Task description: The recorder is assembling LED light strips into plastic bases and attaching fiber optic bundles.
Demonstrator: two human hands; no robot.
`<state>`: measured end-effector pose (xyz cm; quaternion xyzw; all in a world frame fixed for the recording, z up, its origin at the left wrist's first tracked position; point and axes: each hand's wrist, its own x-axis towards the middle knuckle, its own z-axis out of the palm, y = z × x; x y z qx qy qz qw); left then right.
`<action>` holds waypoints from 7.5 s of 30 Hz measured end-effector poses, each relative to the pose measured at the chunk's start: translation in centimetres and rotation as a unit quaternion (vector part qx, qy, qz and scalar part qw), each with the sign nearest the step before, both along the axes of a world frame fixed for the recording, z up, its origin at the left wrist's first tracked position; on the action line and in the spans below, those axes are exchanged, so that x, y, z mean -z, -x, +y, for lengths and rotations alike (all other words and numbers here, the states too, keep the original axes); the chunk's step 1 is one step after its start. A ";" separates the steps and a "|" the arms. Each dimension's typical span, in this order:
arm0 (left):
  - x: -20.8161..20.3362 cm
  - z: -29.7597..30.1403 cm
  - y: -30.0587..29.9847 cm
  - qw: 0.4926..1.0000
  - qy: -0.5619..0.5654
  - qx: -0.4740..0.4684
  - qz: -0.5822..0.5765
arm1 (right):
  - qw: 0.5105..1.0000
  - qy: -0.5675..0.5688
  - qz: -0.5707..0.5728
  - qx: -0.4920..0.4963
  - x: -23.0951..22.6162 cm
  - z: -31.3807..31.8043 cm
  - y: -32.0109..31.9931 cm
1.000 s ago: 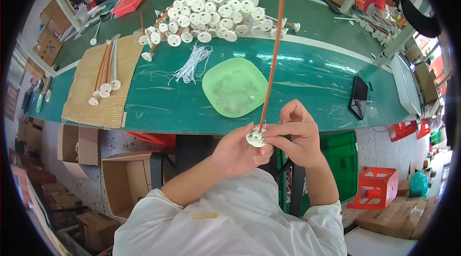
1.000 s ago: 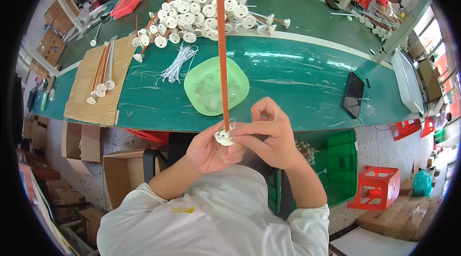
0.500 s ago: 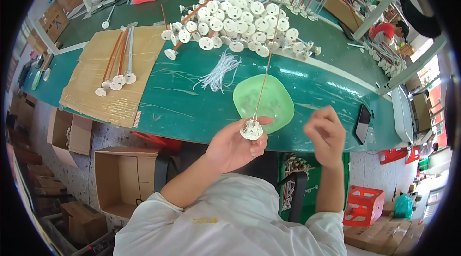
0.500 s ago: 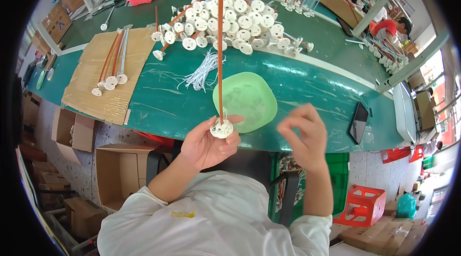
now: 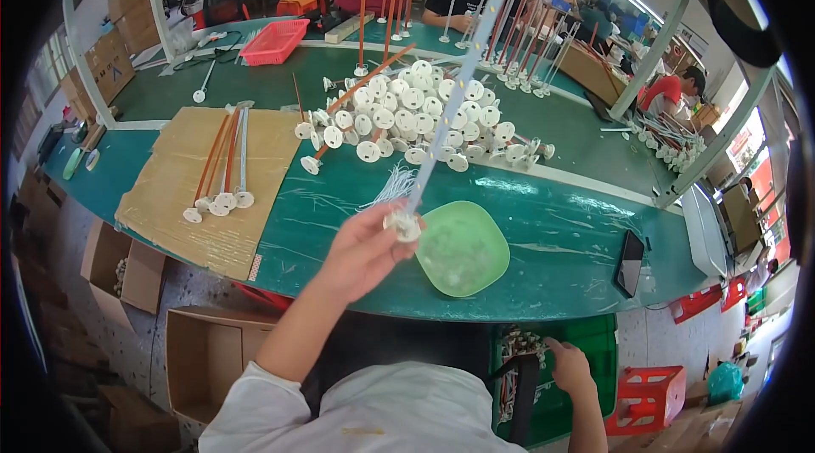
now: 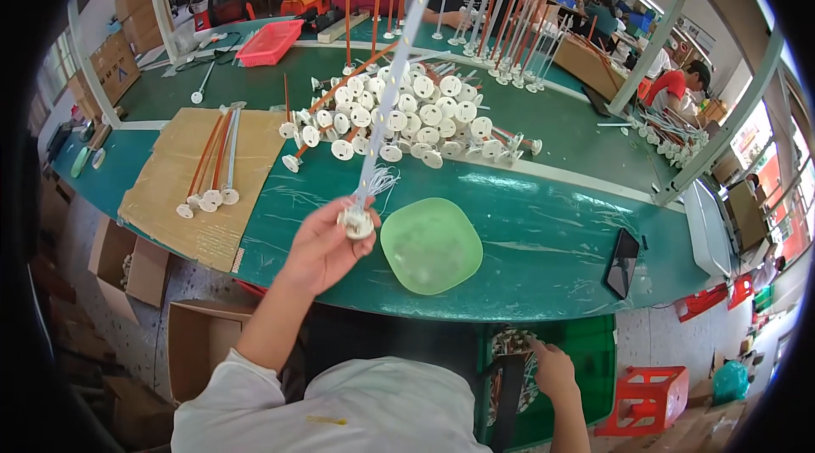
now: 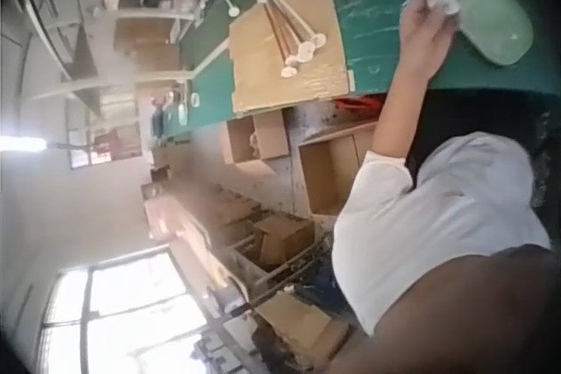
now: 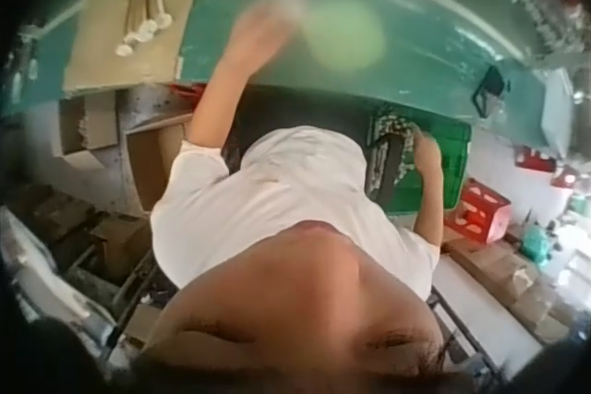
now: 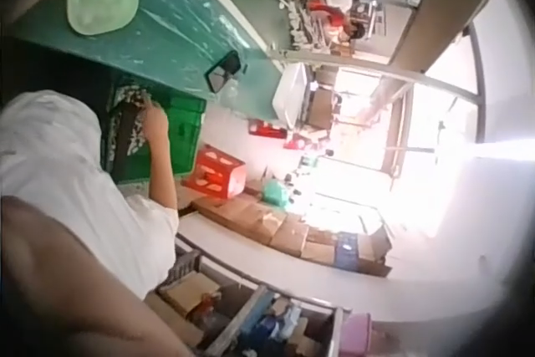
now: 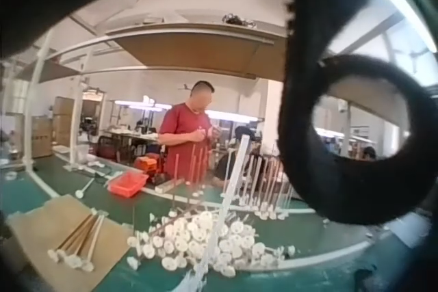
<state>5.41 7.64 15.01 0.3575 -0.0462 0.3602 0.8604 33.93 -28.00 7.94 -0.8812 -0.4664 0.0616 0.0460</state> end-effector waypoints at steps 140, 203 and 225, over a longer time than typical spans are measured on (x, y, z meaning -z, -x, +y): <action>-3.4 6.5 -5.1 0.827 -0.501 -0.160 0.198 | 0.753 -0.480 0.242 -0.380 -11.1 30.4 4.2; -2.1 6.3 -6.4 0.723 -0.527 -0.291 0.339 | 0.545 -0.519 0.642 -0.147 -11.9 30.3 -0.4; -0.2 5.8 -6.4 0.580 -0.627 -0.428 0.296 | 0.850 -0.446 0.036 -0.279 -11.9 27.6 7.1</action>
